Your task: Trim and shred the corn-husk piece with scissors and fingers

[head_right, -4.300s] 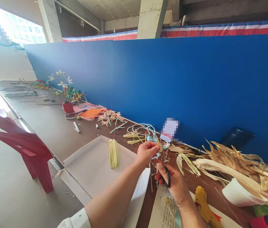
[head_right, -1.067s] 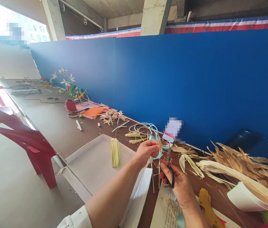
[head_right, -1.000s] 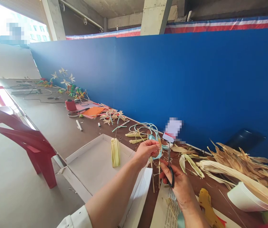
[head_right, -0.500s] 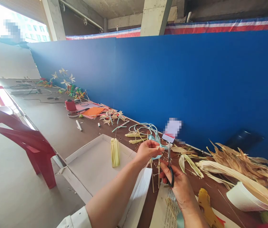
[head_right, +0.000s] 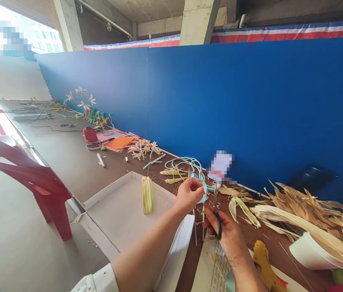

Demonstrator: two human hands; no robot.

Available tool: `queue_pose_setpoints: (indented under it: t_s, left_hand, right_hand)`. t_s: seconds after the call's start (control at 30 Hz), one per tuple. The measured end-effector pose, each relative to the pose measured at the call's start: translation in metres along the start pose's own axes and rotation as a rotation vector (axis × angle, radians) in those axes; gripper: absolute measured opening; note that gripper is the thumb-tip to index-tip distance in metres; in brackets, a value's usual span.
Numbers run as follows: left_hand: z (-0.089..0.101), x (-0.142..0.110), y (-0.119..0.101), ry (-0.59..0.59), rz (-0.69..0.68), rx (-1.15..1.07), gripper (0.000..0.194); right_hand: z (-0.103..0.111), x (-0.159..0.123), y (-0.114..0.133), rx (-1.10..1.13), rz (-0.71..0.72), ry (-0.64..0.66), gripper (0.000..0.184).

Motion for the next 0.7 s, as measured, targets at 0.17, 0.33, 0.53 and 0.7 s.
queue_pose_setpoints:
  t_s: [0.17, 0.33, 0.53, 0.7]
  left_hand:
    - [-0.01, 0.005, 0.011, 0.096, 0.088, -0.213, 0.026]
    - [-0.016, 0.004, 0.015, 0.172, 0.183, -0.326, 0.043]
    - [-0.021, -0.004, 0.01, 0.265, 0.252, -0.408, 0.048]
    - [-0.024, -0.01, 0.012, 0.352, 0.342, -0.377, 0.048]
  right_hand:
    - [-0.003, -0.003, 0.005, 0.026, 0.021, 0.012, 0.029]
    - [-0.004, 0.0, 0.002, -0.034, 0.015, 0.07, 0.031]
    - [-0.005, 0.006, -0.007, -0.033, 0.0, 0.152, 0.043]
    - [-0.007, 0.002, -0.004, -0.026, 0.002, 0.158, 0.039]
Point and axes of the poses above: each hand's wrist, its own x-axis towards the middle knuckle, its own z-axis out of the back of the hand, y = z × x, the point moved 10 cm from there along x, towards the middle knuckle, and after that the axes turned 2 degrees about y, right-handed, at the moved point
